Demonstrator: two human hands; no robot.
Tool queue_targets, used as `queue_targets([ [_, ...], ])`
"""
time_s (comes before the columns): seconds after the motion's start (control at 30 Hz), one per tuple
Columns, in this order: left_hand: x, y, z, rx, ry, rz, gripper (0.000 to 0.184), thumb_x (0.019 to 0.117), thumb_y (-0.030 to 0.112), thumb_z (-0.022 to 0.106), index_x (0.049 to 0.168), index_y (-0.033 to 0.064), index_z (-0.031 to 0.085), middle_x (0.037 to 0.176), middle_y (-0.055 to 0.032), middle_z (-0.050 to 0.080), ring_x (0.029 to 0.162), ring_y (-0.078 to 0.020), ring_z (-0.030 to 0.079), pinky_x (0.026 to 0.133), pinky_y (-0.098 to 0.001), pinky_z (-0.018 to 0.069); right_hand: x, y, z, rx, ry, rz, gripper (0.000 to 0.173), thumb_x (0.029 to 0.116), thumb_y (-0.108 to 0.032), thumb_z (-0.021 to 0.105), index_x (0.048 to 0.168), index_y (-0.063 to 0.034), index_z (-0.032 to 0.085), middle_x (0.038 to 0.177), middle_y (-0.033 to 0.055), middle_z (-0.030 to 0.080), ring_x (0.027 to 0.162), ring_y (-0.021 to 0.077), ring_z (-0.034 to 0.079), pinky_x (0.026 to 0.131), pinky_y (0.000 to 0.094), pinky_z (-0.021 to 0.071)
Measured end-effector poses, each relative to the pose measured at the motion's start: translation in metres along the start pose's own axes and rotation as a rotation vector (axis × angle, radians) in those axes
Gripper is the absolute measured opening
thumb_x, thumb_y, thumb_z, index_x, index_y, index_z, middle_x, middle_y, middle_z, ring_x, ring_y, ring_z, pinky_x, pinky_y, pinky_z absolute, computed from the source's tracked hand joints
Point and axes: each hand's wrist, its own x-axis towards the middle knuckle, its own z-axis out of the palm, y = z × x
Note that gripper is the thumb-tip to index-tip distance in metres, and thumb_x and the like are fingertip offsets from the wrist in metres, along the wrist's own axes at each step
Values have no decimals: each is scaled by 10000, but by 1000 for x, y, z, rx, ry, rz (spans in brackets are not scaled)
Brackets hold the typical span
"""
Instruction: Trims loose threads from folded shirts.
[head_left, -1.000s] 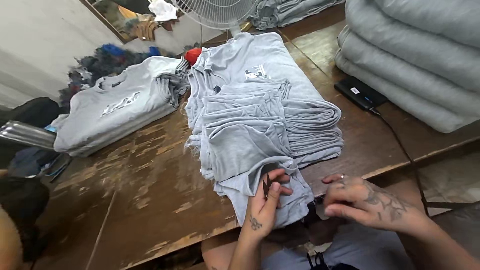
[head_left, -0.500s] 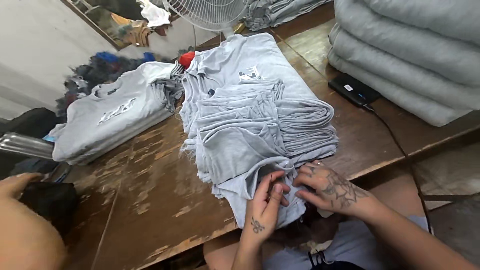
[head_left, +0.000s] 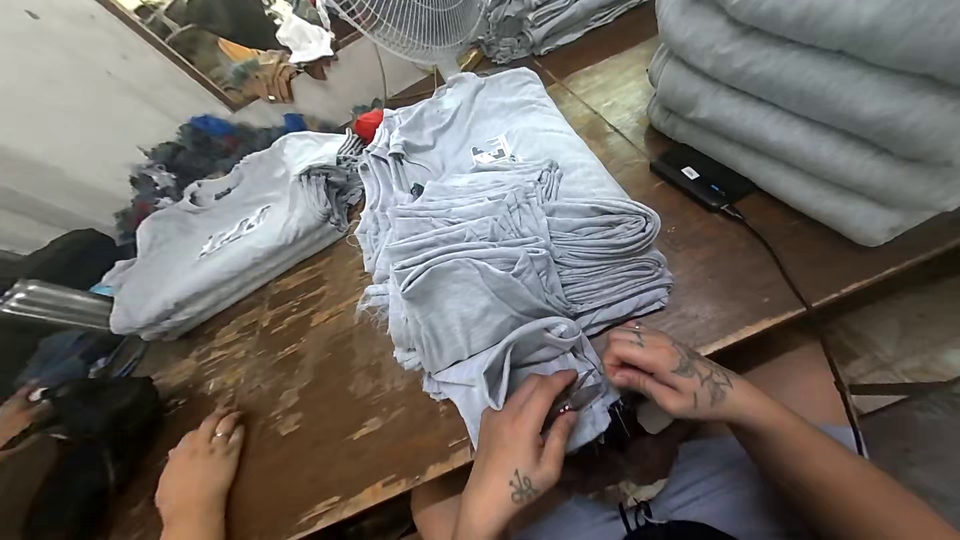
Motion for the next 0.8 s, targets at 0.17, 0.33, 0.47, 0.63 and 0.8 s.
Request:
queue_targets([
  [0.17,2,3,5,105,106,5,276,979,149,564,1177,92,748,1041,-58,763,856,-181,748,650,-405,598,-1,2,-4,117,-16,-18,289,1062,-208,452,897,-33,612,827,101,597,837,170,592,812,280,474],
  [0.33,-12,2,-3,52,71,-151,420,894,312,696,1237,70,683,821,-48,711,604,-181,647,517,-429,535,-4,-4,5,109,108,-17,514,1082,-392,483,708,-47,553,664,89,564,723,166,602,862,301,483],
  [0.47,-1,0,-17,31,20,-62,172,872,121,593,981,54,709,821,-68,696,667,-187,670,571,-411,554,11,-16,15,-102,95,37,635,989,-632,491,1078,-34,685,876,116,670,771,206,644,714,344,552],
  [0.63,41,2,0,-603,309,-284,100,968,39,513,1013,4,596,829,63,586,724,36,549,671,-151,476,37,-13,29,109,149,88,205,843,4,566,956,59,729,904,183,706,804,229,687,728,354,567],
  [0.8,44,3,11,-889,501,-459,231,944,-21,501,1155,-1,593,953,61,650,789,23,614,692,-163,524,34,-14,19,334,25,160,331,909,-14,474,1224,73,530,977,139,626,906,142,615,841,279,519],
])
